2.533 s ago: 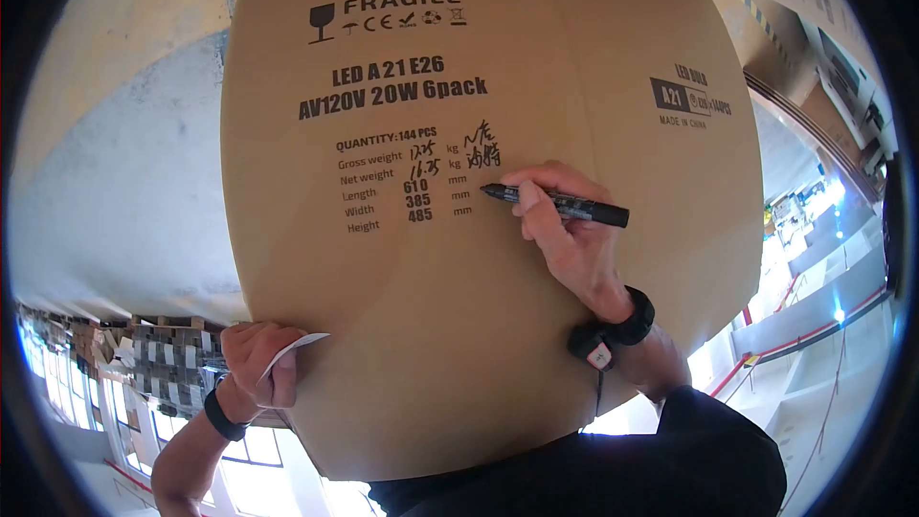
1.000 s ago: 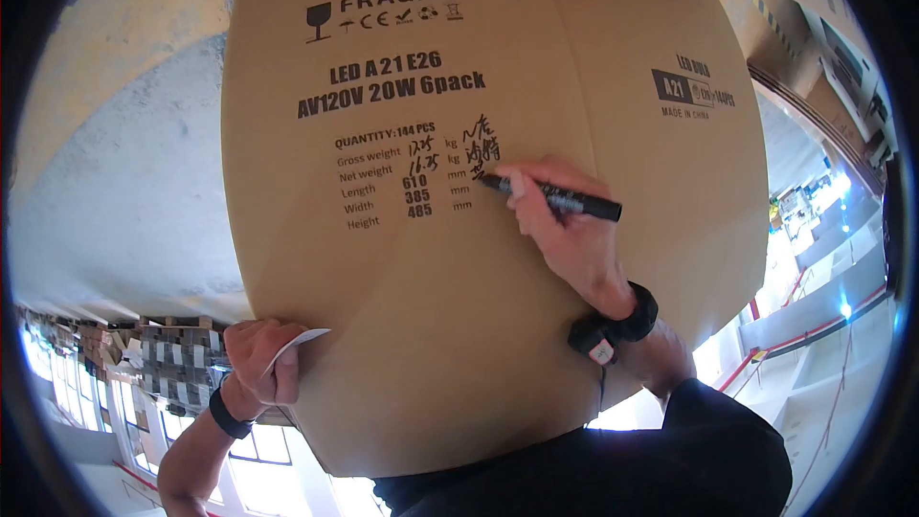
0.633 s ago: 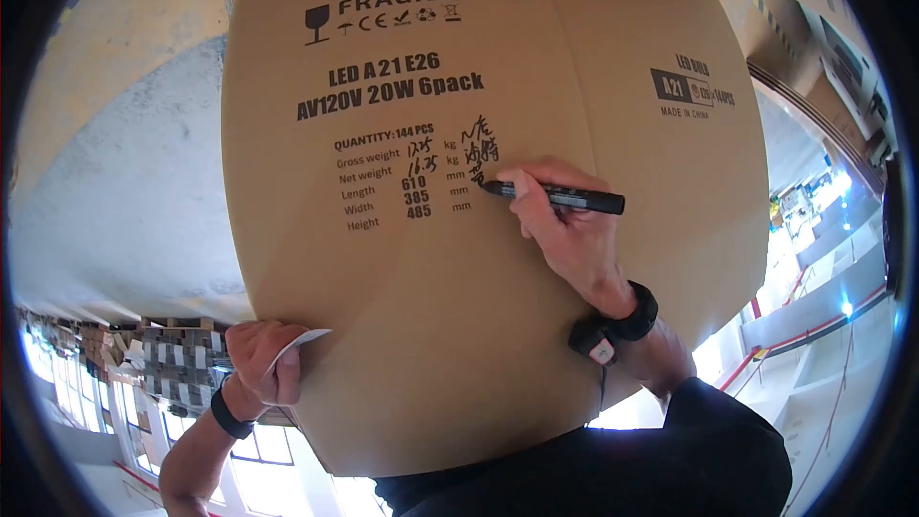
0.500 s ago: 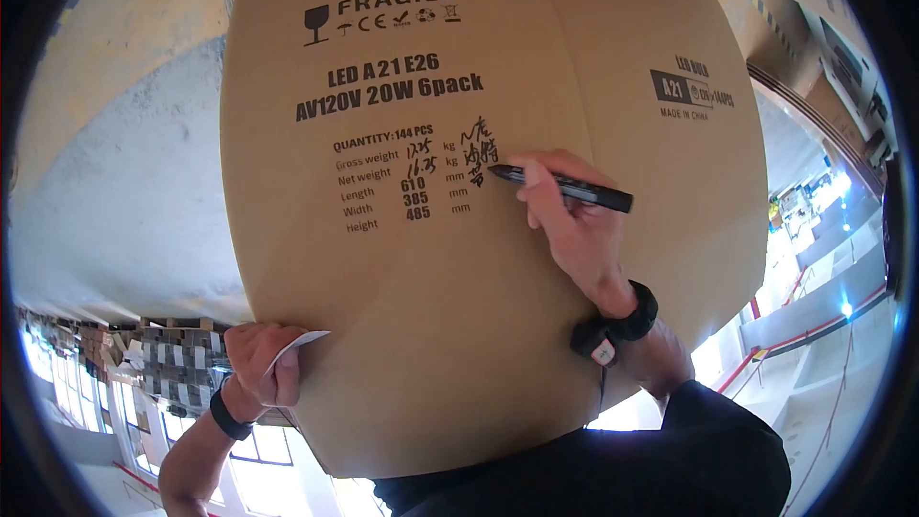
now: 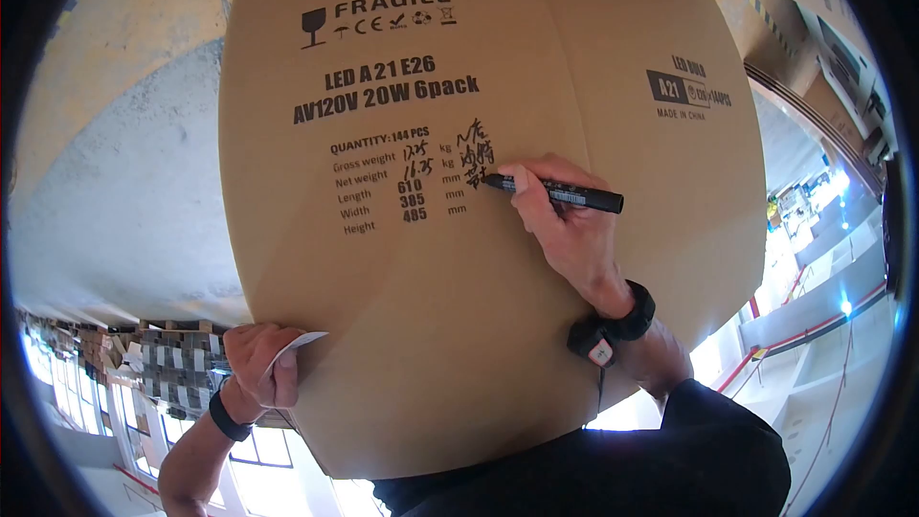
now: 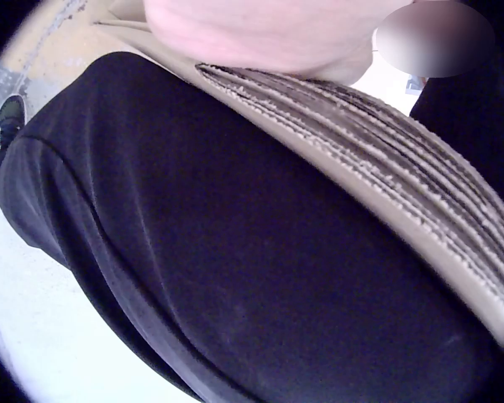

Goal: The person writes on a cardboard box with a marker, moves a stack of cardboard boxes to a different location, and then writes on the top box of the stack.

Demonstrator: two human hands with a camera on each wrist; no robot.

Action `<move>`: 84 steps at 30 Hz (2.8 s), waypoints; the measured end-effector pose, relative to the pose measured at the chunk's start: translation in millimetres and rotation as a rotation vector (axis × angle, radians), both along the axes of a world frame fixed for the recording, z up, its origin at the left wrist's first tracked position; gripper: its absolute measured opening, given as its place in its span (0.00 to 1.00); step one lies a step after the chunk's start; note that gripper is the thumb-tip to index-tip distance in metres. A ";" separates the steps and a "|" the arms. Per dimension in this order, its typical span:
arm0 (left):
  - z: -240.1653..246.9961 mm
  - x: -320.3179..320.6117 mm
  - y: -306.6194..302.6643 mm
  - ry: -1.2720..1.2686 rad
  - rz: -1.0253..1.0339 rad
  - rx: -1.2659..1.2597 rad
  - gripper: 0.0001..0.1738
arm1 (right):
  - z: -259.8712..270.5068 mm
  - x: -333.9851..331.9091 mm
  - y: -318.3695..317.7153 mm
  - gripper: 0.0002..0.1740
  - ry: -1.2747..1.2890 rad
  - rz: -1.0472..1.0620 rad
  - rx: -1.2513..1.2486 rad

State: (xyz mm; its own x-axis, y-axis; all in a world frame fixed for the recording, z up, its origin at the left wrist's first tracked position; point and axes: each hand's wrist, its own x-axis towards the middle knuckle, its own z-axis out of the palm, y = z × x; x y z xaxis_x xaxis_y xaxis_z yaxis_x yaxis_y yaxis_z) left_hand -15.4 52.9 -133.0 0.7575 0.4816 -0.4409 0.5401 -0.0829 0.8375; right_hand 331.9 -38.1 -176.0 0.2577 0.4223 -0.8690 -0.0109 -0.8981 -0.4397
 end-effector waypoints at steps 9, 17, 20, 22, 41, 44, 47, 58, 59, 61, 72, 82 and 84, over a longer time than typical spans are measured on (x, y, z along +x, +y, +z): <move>0.2 -5.1 -1.5 0.015 0.007 -0.058 0.06 | -5.0 -2.0 -4.5 0.08 -0.017 -0.091 0.030; 1.8 -8.0 -2.7 0.030 0.001 -0.062 0.06 | 0.3 -1.9 3.3 0.08 0.016 -0.178 -0.043; 0.6 -4.1 -1.6 0.020 0.019 -0.067 0.07 | -1.1 -2.5 3.4 0.08 -0.005 -0.196 -0.039; 1.4 -2.7 -1.4 0.013 0.027 -0.053 0.07 | 0.0 -3.7 4.4 0.08 -0.018 -0.232 -0.057; 1.4 -2.4 0.7 0.017 -0.017 -0.006 0.07 | 0.7 0.8 -3.9 0.06 0.024 -0.167 -0.023; 1.6 -0.9 1.5 0.009 0.000 -0.026 0.08 | -0.5 1.1 -5.0 0.07 -0.004 -0.093 0.015; -0.5 1.2 2.1 -0.012 0.011 -0.030 0.08 | 0.0 1.5 -5.7 0.07 -0.003 -0.145 -0.007; 1.6 1.5 3.7 -0.004 -0.002 -0.021 0.09 | 0.8 -1.6 3.9 0.09 -0.045 -0.295 -0.029; 1.7 1.2 2.4 -0.006 -0.004 0.000 0.09 | 1.7 -1.9 2.1 0.08 -0.033 -0.290 -0.042; 0.7 0.8 1.5 -0.007 -0.005 0.009 0.09 | 1.0 -0.1 -2.6 0.08 -0.015 -0.279 -0.061; 2.2 -0.3 0.8 0.004 0.013 -0.048 0.08 | 1.2 1.5 -1.8 0.09 -0.055 -0.290 -0.028; 1.7 3.9 4.1 -0.008 0.006 -0.021 0.09 | 3.6 2.5 0.4 0.10 -0.076 -0.337 -0.075; 2.0 3.1 3.0 -0.006 0.019 -0.033 0.09 | 4.6 3.0 -0.5 0.10 -0.065 -0.298 -0.066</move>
State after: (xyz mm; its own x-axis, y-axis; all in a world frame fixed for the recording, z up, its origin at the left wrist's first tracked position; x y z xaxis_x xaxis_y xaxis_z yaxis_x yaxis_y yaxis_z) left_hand -12.3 55.9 -130.9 0.7511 0.4808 -0.4525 0.5364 -0.0447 0.8428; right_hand 335.0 -38.6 -171.4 0.4175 0.2628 -0.8699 -0.2516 -0.8864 -0.3885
